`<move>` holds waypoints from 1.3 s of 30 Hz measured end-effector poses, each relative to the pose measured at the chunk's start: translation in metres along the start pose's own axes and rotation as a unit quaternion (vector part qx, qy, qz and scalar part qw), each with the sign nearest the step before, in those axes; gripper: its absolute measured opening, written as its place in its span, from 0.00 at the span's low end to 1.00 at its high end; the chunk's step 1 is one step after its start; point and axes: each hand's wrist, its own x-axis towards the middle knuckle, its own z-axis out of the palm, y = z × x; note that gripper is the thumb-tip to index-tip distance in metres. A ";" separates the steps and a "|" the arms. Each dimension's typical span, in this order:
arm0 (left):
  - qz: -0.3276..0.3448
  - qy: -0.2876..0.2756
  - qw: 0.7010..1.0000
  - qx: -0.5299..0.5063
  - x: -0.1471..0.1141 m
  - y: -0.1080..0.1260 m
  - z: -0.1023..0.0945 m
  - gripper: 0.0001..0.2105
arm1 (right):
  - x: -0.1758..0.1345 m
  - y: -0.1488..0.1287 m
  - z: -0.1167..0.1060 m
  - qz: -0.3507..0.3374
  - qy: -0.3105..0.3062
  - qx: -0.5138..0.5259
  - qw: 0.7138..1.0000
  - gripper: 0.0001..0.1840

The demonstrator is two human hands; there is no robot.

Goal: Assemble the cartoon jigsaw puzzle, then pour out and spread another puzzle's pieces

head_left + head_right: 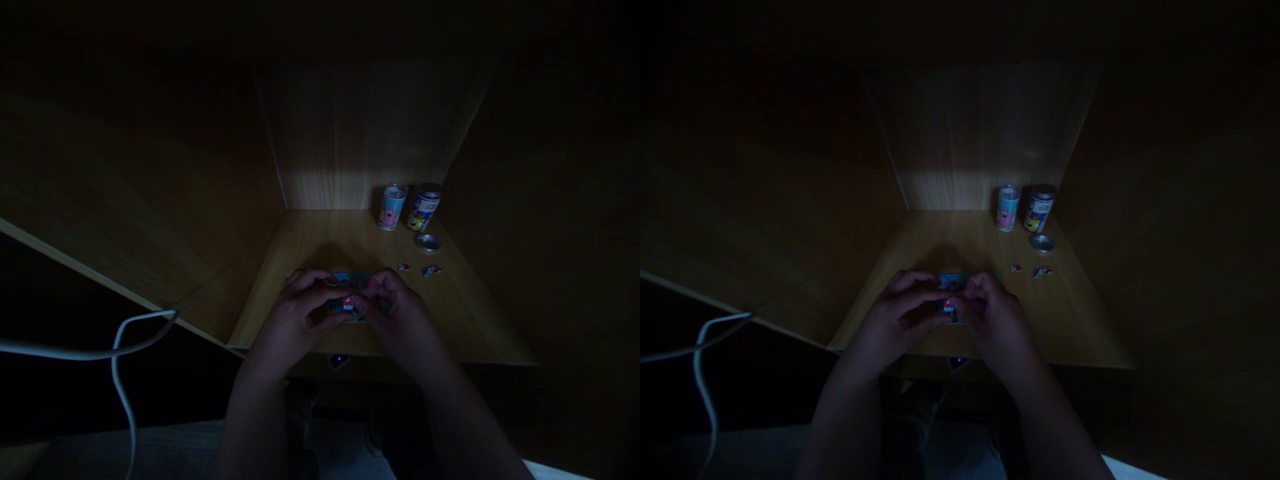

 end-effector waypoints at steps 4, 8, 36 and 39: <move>0.008 -0.001 1.000 0.010 0.001 0.001 -0.001 0.15 | 0.000 0.000 0.003 0.006 -0.001 0.006 1.000 0.12; -0.001 0.004 1.000 0.022 0.000 -0.004 -0.004 0.07 | 0.000 0.004 0.001 -0.002 0.020 -0.013 1.000 0.10; -0.110 0.105 0.983 0.098 -0.002 -0.018 -0.015 0.04 | 0.003 0.006 -0.033 -0.219 -0.158 -0.304 0.914 0.06; -0.081 0.104 0.988 0.075 -0.003 -0.018 -0.015 0.03 | 0.005 0.005 -0.029 -0.221 -0.108 -0.302 0.921 0.09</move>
